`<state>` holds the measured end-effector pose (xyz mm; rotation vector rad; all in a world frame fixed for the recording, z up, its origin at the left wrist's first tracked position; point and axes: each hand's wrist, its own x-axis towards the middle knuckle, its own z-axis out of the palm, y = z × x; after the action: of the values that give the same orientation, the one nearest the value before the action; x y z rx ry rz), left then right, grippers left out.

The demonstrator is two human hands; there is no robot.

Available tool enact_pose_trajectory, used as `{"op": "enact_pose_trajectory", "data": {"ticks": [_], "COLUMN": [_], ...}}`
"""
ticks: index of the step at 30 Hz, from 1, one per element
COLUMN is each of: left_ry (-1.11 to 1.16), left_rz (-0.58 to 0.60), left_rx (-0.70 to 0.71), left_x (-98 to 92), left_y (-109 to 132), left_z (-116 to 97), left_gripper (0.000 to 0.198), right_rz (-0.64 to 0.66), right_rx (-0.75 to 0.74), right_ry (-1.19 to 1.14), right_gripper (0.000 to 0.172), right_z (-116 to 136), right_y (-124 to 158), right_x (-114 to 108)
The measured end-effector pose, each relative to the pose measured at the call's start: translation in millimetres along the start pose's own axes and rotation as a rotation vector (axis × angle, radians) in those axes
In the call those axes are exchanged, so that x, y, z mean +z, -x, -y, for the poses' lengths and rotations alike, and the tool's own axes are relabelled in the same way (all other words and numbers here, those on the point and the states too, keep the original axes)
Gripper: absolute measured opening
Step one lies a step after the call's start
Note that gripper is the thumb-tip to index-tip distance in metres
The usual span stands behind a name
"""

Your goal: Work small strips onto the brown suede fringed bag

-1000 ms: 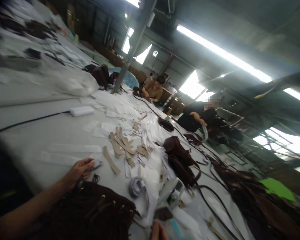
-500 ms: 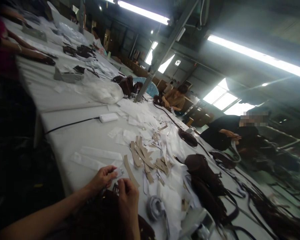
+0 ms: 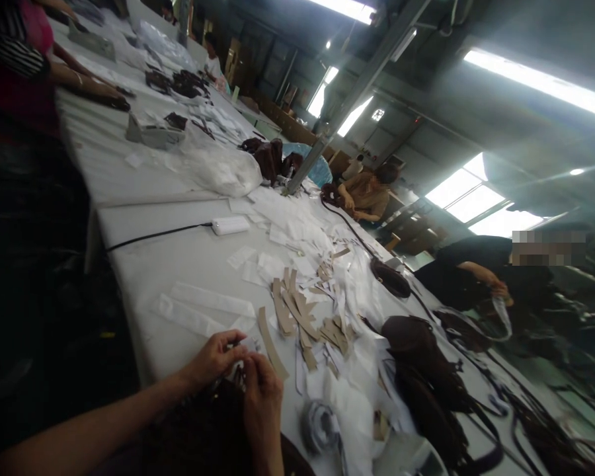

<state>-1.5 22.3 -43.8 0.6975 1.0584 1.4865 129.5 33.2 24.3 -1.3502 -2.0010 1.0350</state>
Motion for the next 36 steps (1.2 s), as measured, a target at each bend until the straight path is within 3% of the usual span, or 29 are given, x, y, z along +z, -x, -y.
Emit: {"op": "enact_pose_trajectory", "data": {"ticks": [7,18,24,36], "left_ry": [-0.002,0.012,0.004,0.085], "left_rz": [0.026,-0.023,0.021,0.053], "left_rx": [0.004,0.01,0.012,-0.086], "left_x": [1.1,1.0,2.6,-2.1], "left_y": [1.9,0.9,0.6,1.6], "left_z": [-1.5,-1.0,-3.3,1.5], "left_gripper": [0.029,0.027,0.027,0.036], "right_rz": [0.051,-0.013,-0.041,-0.083], "right_rx": [0.022,0.135,0.171,0.233], "right_ry": [-0.012,0.078,0.122,0.084], "right_gripper": [0.032,0.044,0.053,0.052], "right_z": [-3.6,-2.6,-4.0,-4.8], "right_y": [-3.5,-11.6,-19.0,-18.7], "right_x": [-1.6,3.8,2.1,6.9]}}
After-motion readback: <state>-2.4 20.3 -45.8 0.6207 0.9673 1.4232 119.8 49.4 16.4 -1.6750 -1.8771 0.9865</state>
